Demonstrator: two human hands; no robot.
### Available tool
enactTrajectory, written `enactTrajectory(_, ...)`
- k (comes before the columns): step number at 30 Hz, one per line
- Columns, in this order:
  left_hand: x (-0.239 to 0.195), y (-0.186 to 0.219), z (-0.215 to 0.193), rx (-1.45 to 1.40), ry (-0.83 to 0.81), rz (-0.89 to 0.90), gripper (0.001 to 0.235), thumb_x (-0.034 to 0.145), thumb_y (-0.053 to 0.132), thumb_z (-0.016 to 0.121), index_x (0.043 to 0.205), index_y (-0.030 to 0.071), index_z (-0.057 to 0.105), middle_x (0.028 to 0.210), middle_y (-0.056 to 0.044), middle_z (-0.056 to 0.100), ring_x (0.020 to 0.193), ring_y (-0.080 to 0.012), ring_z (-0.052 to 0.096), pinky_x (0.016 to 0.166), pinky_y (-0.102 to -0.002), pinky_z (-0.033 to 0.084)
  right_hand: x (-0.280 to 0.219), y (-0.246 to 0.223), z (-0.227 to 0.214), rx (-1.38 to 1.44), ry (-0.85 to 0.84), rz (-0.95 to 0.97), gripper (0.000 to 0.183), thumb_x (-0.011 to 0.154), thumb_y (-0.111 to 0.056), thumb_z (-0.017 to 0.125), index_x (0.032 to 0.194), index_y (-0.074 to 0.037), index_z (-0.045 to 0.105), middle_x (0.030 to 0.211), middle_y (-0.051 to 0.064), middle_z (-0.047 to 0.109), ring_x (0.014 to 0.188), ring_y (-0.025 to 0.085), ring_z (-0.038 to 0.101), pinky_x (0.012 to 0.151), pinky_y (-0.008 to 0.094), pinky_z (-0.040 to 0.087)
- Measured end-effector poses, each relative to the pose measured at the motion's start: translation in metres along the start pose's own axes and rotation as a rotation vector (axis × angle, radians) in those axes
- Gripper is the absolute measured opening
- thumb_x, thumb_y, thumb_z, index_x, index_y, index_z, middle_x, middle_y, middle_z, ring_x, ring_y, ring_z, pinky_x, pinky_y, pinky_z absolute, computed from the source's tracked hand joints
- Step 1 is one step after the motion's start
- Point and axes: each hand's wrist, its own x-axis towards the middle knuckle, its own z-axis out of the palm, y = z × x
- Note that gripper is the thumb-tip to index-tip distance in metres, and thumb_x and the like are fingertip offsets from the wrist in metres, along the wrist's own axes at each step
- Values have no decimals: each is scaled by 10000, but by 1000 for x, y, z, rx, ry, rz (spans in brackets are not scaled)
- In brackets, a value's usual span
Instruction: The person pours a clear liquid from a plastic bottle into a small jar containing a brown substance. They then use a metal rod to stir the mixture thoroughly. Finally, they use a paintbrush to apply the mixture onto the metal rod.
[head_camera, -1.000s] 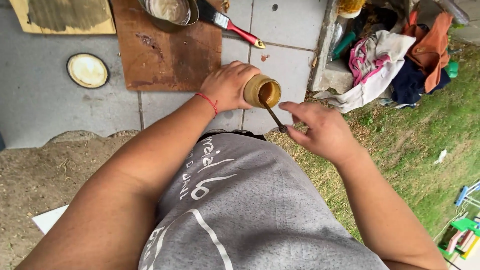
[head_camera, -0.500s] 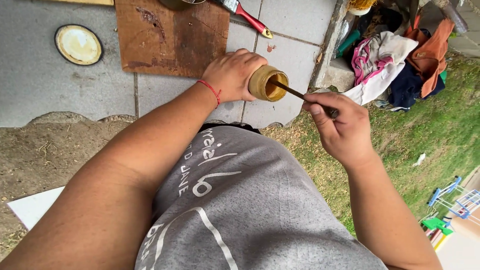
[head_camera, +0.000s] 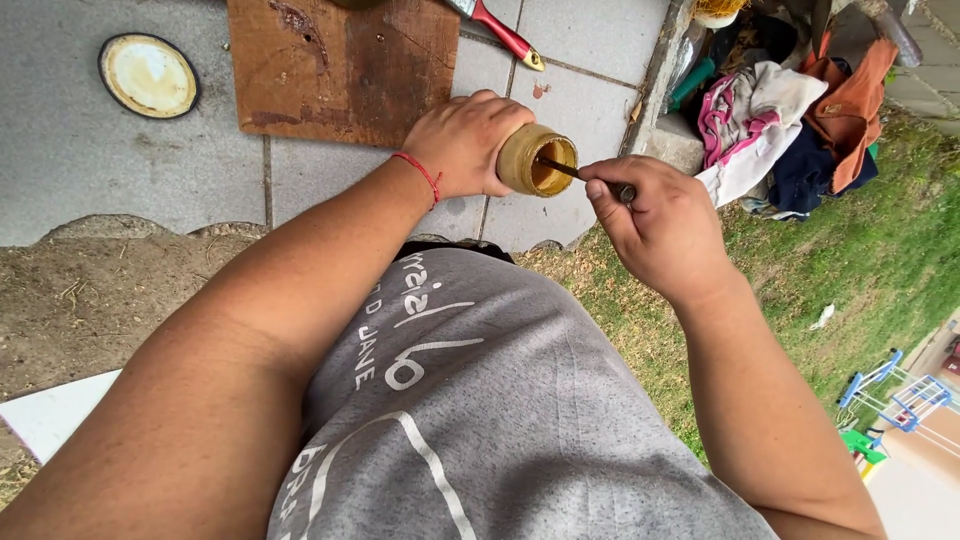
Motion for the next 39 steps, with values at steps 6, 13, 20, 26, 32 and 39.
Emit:
enactTrajectory(6, -2, -1, 0, -3, 9, 5, 740, 621, 431, 916, 1208, 188, 536, 1142, -48, 631, 1078, -271, 579, 785, -535, 539, -5, 5, -13, 36, -17, 74, 239, 1066, -161, 570, 1108, 25, 714, 962, 165, 733, 865, 273, 703, 787, 405, 589)
enactTrajectory(13, -1, -3, 2, -1, 16, 12, 743, 614, 433, 919, 1201, 188, 534, 1138, -55, 629, 1081, -276, 579, 786, -540, 536, -10, 8, -9, 45, 52, 131, 204, 1076, -153, 597, 1101, 9, 717, 904, 116, 724, 843, 233, 695, 761, 377, 566)
enactTrajectory(20, -1, -3, 1, -14, -13, 4, 721, 646, 455, 903, 1207, 197, 531, 1137, -46, 623, 1079, -267, 574, 799, -526, 541, -28, 9, -18, 63, 121, 90, 177, 1094, -98, 577, 1075, 19, 708, 857, 123, 701, 730, 168, 673, 565, 254, 556)
enactTrajectory(26, 0, -2, 1, -11, 11, 13, 771, 588, 405, 932, 1211, 186, 536, 1158, -60, 628, 1108, -278, 576, 825, -526, 535, -16, 1, -19, 73, 83, 86, 169, 1079, -118, 596, 1099, 1, 714, 883, 118, 733, 806, 190, 718, 653, 292, 590)
enactTrajectory(32, 0, -1, 1, 0, 25, 3, 745, 596, 417, 911, 1201, 191, 541, 1152, -63, 629, 1101, -289, 583, 800, -538, 525, -3, 12, 1, 97, 33, 120, 196, 1063, -107, 584, 1082, 31, 722, 903, 142, 735, 766, 209, 698, 675, 337, 590)
enactTrajectory(39, -2, -3, 2, -8, 23, 19, 714, 636, 428, 903, 1200, 189, 536, 1135, -58, 628, 1067, -276, 581, 793, -529, 538, -26, 16, 5, 61, 148, 112, 189, 1099, -119, 577, 1055, 2, 716, 876, 105, 729, 758, 170, 702, 571, 269, 563)
